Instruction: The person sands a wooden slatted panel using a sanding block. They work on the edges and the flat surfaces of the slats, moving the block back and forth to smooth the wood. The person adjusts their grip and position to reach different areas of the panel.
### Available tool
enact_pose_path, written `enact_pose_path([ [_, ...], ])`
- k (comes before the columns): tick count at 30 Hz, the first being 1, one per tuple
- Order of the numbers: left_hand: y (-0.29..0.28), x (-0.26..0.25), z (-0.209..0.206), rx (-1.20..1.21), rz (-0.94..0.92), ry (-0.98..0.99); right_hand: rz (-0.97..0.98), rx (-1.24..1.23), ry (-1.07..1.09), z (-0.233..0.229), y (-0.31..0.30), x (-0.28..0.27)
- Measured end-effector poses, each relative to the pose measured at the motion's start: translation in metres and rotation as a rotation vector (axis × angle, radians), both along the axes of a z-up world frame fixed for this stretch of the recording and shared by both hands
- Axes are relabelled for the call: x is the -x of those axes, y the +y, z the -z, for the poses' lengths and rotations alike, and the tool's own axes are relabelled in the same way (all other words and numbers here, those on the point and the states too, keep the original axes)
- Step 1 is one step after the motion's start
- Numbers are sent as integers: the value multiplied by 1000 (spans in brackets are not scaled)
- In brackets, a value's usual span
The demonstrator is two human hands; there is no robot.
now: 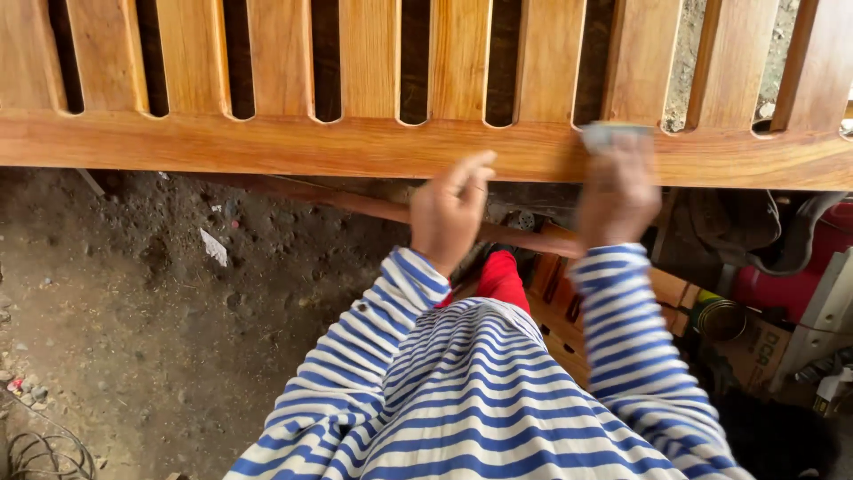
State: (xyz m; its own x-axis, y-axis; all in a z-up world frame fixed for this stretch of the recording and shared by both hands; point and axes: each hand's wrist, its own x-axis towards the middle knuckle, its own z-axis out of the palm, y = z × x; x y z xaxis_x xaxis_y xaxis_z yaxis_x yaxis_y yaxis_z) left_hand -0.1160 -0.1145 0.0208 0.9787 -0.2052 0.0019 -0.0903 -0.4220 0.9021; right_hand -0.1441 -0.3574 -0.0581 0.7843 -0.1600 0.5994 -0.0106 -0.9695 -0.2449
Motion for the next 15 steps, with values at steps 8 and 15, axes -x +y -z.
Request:
enact_pose_path([
  [8,29,6,-4,210,-235,7,-274,-70,73,-19,94,-11],
  [15,74,22,3,152,-294,30,121,41,30,34,-167,57],
])
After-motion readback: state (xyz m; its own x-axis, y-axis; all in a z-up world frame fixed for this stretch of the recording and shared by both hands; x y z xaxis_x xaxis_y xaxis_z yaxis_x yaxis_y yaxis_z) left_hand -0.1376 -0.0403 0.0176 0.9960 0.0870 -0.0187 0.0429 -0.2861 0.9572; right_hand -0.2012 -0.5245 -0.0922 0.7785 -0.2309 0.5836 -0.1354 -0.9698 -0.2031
